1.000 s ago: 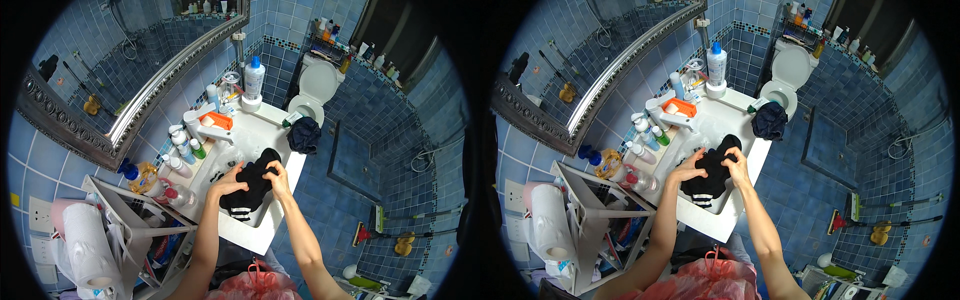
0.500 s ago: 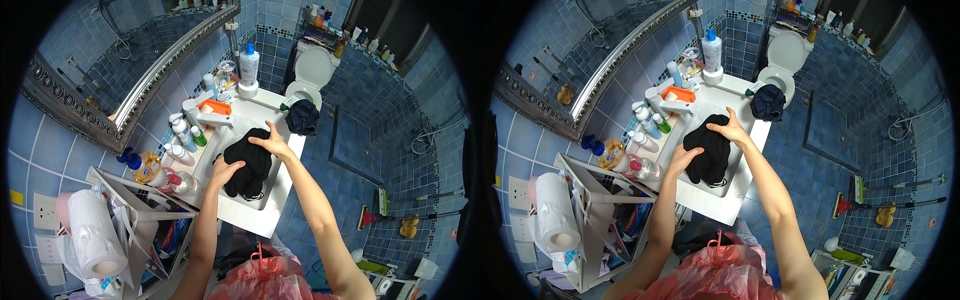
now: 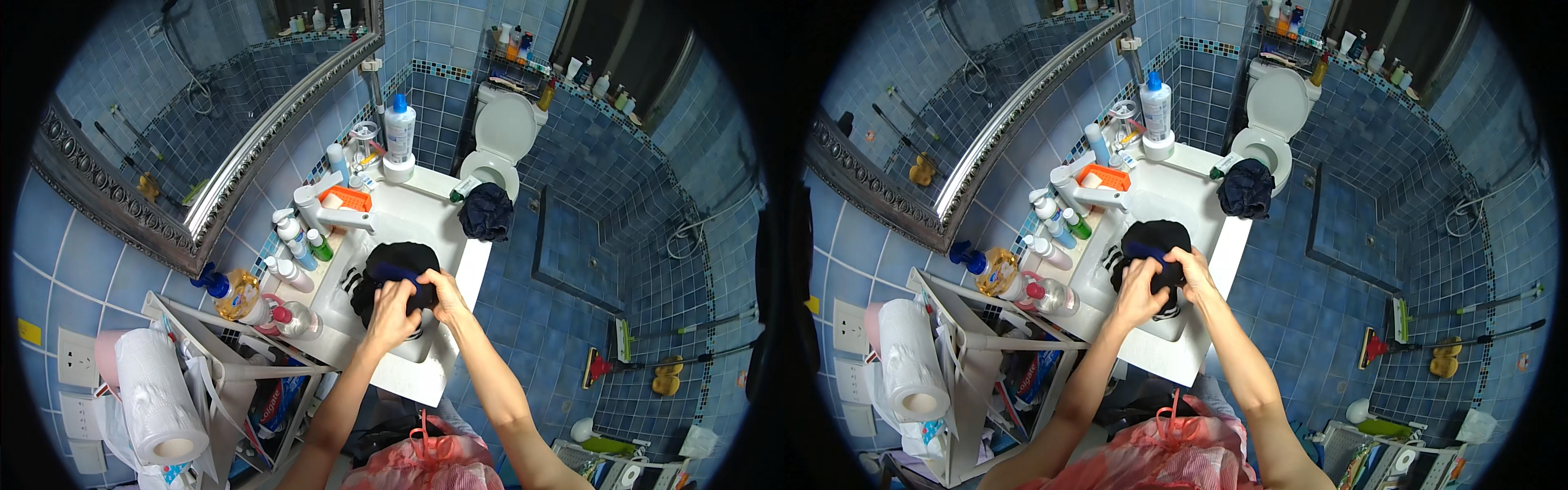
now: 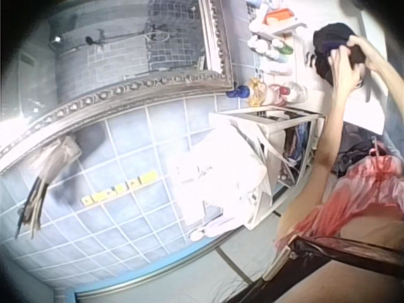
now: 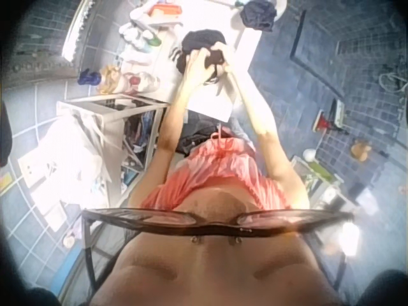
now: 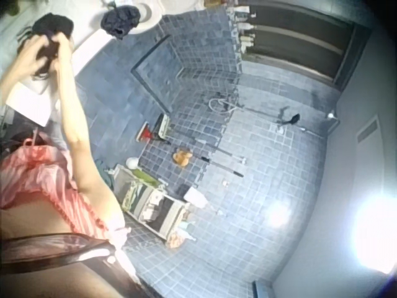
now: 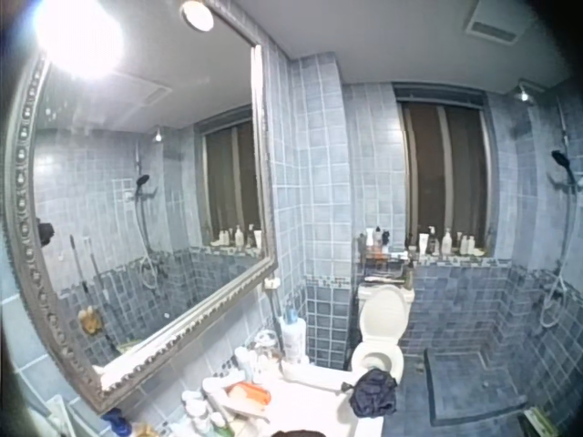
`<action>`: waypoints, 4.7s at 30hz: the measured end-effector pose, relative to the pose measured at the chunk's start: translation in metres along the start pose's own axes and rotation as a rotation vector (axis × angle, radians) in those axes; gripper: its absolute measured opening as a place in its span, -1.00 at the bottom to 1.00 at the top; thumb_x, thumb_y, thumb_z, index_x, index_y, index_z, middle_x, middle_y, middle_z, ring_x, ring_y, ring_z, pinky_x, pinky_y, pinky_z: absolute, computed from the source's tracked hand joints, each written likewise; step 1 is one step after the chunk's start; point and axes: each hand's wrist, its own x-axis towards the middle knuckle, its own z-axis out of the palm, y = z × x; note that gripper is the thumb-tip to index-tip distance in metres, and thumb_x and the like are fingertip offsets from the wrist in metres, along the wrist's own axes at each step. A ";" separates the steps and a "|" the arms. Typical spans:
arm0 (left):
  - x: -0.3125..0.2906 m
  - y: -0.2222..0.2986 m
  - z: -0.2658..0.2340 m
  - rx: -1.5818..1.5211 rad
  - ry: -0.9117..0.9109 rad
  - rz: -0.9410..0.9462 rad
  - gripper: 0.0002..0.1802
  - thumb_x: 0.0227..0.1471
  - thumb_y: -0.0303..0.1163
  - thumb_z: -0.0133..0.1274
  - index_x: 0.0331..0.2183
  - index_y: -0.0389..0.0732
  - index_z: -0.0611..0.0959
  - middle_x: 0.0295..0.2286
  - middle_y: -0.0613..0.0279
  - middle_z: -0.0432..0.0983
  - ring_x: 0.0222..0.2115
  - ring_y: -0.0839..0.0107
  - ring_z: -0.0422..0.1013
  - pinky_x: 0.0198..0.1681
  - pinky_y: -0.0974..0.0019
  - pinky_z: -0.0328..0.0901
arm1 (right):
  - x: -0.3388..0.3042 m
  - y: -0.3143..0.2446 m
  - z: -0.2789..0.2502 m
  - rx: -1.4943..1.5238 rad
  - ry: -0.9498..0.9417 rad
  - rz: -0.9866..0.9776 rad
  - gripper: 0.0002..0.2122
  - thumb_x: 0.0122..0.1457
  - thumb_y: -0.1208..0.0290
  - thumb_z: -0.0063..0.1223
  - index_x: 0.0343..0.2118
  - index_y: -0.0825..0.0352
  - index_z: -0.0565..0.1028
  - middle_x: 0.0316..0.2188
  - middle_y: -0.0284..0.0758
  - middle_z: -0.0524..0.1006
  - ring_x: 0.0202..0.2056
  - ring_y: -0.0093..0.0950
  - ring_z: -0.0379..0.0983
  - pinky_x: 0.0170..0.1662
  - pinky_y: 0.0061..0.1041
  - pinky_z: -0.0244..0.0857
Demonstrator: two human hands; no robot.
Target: The person hand-washes a dark garment in a bathroom sink. They wet the item, rub and squeeze it repeatedly, rinse it under running water, and wring out excess water.
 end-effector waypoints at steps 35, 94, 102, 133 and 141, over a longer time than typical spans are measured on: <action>0.128 0.022 -0.076 -0.113 -0.175 -0.380 0.47 -0.61 0.31 0.29 0.20 -0.26 -0.04 0.12 -0.46 -0.14 0.17 -0.23 -0.16 0.18 0.04 -0.05 | -0.004 -0.055 0.063 -0.726 -0.578 -0.405 -0.27 -0.32 0.43 0.39 0.00 0.48 0.29 -0.05 -0.22 0.38 0.00 -0.40 0.26 0.13 -0.47 0.07; 0.142 0.006 -0.037 -0.468 0.265 -0.459 -0.63 -0.54 -0.28 0.21 -0.60 -0.36 0.60 -0.61 -0.01 0.52 -0.53 0.20 0.48 -0.37 0.25 0.34 | 0.025 -0.182 0.137 -0.127 -0.176 -0.219 -0.87 -0.18 0.46 0.06 -0.55 0.40 0.44 -0.56 -0.29 0.46 -0.53 -0.45 0.40 -0.42 -0.47 0.33; 0.128 0.023 -0.039 -0.977 0.236 -0.625 -0.77 -0.46 -0.39 0.14 -0.69 -0.38 0.54 -0.63 0.24 0.42 -0.60 0.47 0.33 -0.49 0.39 0.24 | 0.009 -0.101 0.018 -0.540 -0.800 -0.273 0.00 -0.37 0.23 0.45 0.17 0.42 0.06 0.05 -0.29 0.30 0.08 -0.46 0.20 0.16 -0.46 0.04; 0.101 0.038 -0.056 -0.454 -0.040 -0.297 -0.38 -0.53 -0.20 0.34 -0.34 -0.37 0.56 -0.42 -0.03 0.55 -0.37 0.24 0.50 -0.28 0.25 0.37 | -0.018 -0.135 0.089 -0.337 -0.234 -0.521 -0.83 -0.19 0.49 0.11 -0.45 0.36 0.48 -0.52 -0.39 0.47 -0.54 -0.59 0.39 -0.42 -0.56 0.33; 0.102 0.025 -0.040 -0.302 -0.021 -0.492 -0.57 -0.47 -0.24 0.26 -0.50 -0.37 0.60 -0.55 0.06 0.54 -0.51 0.33 0.50 -0.39 0.29 0.36 | 0.007 -0.120 0.085 -0.387 -0.134 -0.417 -0.78 -0.20 0.39 0.13 -0.45 0.36 0.48 -0.49 -0.37 0.46 -0.47 -0.58 0.37 -0.36 -0.57 0.29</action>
